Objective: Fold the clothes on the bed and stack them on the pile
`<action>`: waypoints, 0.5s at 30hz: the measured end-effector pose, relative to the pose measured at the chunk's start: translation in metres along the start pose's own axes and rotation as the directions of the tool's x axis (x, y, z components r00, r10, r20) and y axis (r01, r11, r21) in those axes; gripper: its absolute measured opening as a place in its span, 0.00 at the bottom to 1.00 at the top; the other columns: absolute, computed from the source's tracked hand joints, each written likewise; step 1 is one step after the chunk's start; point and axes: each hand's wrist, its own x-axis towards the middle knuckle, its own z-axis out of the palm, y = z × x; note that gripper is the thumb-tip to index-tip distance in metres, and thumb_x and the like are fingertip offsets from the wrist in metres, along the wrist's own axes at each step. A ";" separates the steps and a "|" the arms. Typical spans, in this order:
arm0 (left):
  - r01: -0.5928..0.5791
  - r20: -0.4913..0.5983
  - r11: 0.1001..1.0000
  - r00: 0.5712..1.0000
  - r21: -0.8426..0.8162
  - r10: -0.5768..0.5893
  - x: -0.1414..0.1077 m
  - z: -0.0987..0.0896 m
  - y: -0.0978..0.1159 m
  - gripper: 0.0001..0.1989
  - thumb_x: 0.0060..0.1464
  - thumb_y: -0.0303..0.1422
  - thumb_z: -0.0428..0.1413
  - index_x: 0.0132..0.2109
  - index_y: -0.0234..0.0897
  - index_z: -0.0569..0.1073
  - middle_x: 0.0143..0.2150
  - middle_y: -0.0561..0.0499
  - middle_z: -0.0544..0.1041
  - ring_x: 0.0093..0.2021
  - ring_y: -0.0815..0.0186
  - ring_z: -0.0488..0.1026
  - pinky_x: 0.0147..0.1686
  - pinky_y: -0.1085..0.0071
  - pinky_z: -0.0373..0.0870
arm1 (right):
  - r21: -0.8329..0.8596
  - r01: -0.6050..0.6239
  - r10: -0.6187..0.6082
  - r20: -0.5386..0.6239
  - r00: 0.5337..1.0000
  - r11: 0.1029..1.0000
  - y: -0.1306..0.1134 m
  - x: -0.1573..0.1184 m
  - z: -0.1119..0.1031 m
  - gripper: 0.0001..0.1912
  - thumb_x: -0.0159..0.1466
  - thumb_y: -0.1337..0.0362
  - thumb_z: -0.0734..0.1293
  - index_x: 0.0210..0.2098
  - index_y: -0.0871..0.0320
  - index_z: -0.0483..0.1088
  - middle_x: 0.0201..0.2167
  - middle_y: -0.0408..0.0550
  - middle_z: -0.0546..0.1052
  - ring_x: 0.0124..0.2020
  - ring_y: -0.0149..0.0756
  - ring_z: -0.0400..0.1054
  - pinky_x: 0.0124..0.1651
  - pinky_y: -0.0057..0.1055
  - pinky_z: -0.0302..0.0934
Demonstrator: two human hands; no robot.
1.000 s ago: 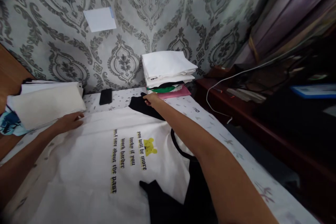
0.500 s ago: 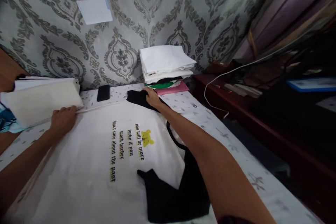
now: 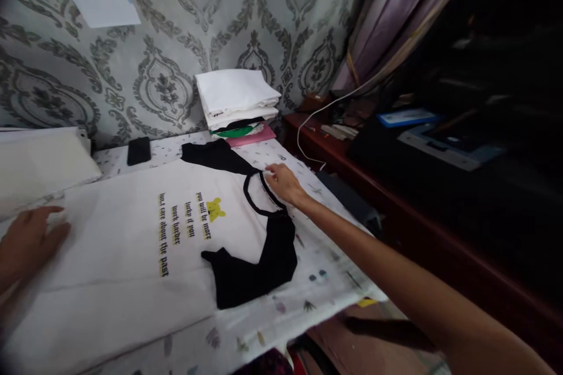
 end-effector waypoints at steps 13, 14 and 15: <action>-0.655 0.172 0.713 0.694 -0.252 0.699 0.019 0.059 0.246 0.23 0.66 0.43 0.42 0.61 0.40 0.67 0.63 0.42 0.71 0.62 0.54 0.68 0.63 0.56 0.63 | -0.106 -0.198 0.200 0.002 0.980 0.974 -0.040 0.018 0.004 0.11 0.60 0.67 0.67 0.42 0.58 0.77 0.46 0.54 0.79 0.47 0.44 0.72 0.44 0.32 0.63; -0.684 0.177 0.685 0.663 -0.251 0.727 0.026 0.071 0.260 0.24 0.66 0.43 0.43 0.63 0.38 0.66 0.66 0.40 0.68 0.65 0.54 0.65 0.65 0.56 0.60 | -0.095 -0.203 0.203 -0.008 0.979 0.975 -0.038 0.022 0.005 0.10 0.60 0.68 0.66 0.41 0.57 0.77 0.44 0.52 0.80 0.47 0.43 0.72 0.43 0.31 0.63; -0.697 0.197 0.673 0.644 -0.247 0.740 0.031 0.081 0.271 0.27 0.66 0.44 0.44 0.65 0.36 0.64 0.68 0.38 0.65 0.68 0.53 0.62 0.67 0.56 0.58 | -0.083 -0.208 0.207 -0.023 0.978 0.975 -0.035 0.023 0.005 0.11 0.61 0.69 0.65 0.41 0.56 0.76 0.44 0.51 0.80 0.46 0.42 0.72 0.43 0.31 0.62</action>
